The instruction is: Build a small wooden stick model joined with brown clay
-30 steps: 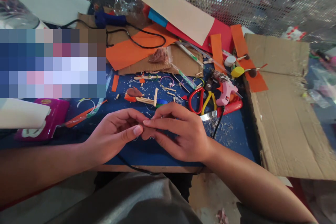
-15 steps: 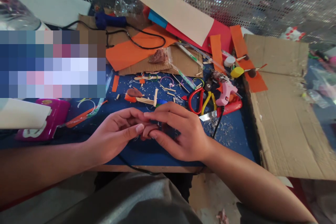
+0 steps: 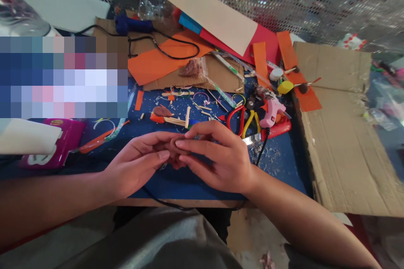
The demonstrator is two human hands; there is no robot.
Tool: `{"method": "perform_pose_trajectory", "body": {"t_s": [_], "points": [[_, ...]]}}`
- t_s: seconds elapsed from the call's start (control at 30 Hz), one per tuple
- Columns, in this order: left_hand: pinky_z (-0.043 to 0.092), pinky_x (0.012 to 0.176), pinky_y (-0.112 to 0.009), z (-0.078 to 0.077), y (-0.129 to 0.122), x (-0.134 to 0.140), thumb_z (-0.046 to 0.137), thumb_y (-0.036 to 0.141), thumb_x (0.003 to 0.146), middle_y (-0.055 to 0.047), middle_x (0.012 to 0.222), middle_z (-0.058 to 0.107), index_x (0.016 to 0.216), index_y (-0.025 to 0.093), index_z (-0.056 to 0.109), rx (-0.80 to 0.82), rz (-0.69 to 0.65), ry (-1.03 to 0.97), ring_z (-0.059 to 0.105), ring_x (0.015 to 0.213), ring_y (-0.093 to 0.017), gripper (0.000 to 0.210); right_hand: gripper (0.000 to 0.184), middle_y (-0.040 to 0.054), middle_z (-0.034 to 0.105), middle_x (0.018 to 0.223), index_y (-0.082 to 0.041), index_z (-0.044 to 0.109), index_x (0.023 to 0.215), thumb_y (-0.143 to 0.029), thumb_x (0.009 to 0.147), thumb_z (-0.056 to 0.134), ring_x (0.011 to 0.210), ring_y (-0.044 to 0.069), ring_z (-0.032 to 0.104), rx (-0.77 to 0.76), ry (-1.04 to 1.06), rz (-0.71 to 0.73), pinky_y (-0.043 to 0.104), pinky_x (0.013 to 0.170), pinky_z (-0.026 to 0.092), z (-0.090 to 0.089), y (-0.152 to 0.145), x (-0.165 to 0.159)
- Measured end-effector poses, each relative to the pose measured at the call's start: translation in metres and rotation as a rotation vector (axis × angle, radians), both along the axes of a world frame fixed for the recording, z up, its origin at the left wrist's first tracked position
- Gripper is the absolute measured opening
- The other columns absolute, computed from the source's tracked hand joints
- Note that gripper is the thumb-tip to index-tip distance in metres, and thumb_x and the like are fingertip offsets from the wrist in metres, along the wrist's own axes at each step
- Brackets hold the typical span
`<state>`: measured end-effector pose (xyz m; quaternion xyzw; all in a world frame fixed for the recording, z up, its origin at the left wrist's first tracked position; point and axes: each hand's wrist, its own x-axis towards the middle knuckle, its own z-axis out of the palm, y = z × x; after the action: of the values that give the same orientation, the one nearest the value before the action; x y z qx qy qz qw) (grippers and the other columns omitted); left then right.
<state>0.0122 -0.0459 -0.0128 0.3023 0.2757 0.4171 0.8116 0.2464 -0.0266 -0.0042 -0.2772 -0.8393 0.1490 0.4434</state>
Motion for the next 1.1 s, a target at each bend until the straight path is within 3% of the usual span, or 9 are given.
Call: {"method": "perform_pose_trajectory", "body": {"t_s": [0.17, 0.37, 0.57, 0.77, 0.87, 1.0, 1.1], "points": [[0.067, 0.091, -0.018, 0.0021, 0.0004, 0.0004, 0.098, 0.019, 0.09, -0.001, 0.103, 0.088, 0.116, 0.023, 0.086, 0.1, 0.01, 0.075, 0.083, 0.095, -0.01, 0.029, 0.022, 0.0092, 0.08, 0.114, -0.023, 0.085, 0.12, -0.033, 0.1, 0.087, 0.09, 0.019, 0.081, -0.024, 0.016, -0.009, 0.032, 0.072, 0.073, -0.0003, -0.0013, -0.0002], [0.068, 0.083, -0.018, 0.0048, 0.0009, 0.0008, 0.106, 0.008, 0.071, 0.0, 0.094, 0.084, 0.108, 0.02, 0.086, 0.091, 0.058, 0.158, 0.08, 0.085, -0.011, 0.044, 0.016, 0.0083, 0.08, 0.113, -0.023, 0.087, 0.116, -0.024, 0.1, 0.085, 0.089, 0.018, 0.082, -0.05, -0.011, 0.022, 0.032, 0.074, 0.074, 0.0026, -0.0009, 0.0013], [0.07, 0.084, -0.023, 0.0047, -0.0004, -0.0008, 0.104, 0.017, 0.078, -0.002, 0.095, 0.087, 0.108, 0.02, 0.088, 0.128, 0.041, 0.195, 0.083, 0.085, -0.014, 0.034, 0.017, 0.0083, 0.079, 0.113, -0.023, 0.084, 0.117, -0.021, 0.099, 0.083, 0.093, 0.02, 0.082, -0.084, 0.075, 0.049, 0.034, 0.079, 0.074, -0.001, -0.0021, -0.0022], [0.072, 0.074, -0.026, 0.0061, -0.0004, -0.0015, 0.102, 0.031, 0.085, -0.006, 0.095, 0.088, 0.109, 0.017, 0.085, 0.153, 0.032, 0.261, 0.081, 0.073, -0.015, 0.032, 0.048, 0.0106, 0.082, 0.113, -0.023, 0.075, 0.139, -0.044, 0.098, 0.089, 0.086, 0.02, 0.077, -0.237, 0.176, 0.068, 0.031, 0.065, 0.069, -0.0039, -0.002, -0.0043], [0.07, 0.072, -0.022, 0.0076, -0.0003, -0.0009, 0.101, 0.025, 0.086, -0.004, 0.094, 0.086, 0.11, 0.018, 0.083, 0.177, 0.042, 0.247, 0.081, 0.074, -0.013, 0.031, 0.042, 0.0113, 0.085, 0.112, -0.021, 0.078, 0.135, -0.041, 0.099, 0.089, 0.091, 0.02, 0.08, -0.238, 0.12, 0.077, 0.03, 0.072, 0.07, -0.0027, -0.0006, -0.0041], [0.068, 0.073, -0.02, 0.0072, -0.0007, -0.0027, 0.104, 0.016, 0.078, -0.003, 0.104, 0.083, 0.116, 0.02, 0.081, 0.216, 0.084, 0.304, 0.079, 0.078, -0.012, 0.045, 0.031, 0.0092, 0.085, 0.105, -0.022, 0.081, 0.126, -0.03, 0.098, 0.09, 0.09, 0.02, 0.082, -0.232, 0.118, 0.053, 0.03, 0.072, 0.07, -0.001, 0.0004, -0.0043], [0.068, 0.079, -0.022, 0.0061, -0.0002, -0.0047, 0.104, 0.017, 0.079, -0.004, 0.105, 0.081, 0.116, 0.02, 0.079, 0.243, 0.095, 0.312, 0.079, 0.083, -0.014, 0.044, 0.033, 0.0094, 0.085, 0.106, -0.022, 0.082, 0.126, -0.036, 0.097, 0.091, 0.09, 0.022, 0.082, -0.231, 0.108, 0.057, 0.032, 0.073, 0.071, -0.0003, 0.0016, -0.0038]]}}
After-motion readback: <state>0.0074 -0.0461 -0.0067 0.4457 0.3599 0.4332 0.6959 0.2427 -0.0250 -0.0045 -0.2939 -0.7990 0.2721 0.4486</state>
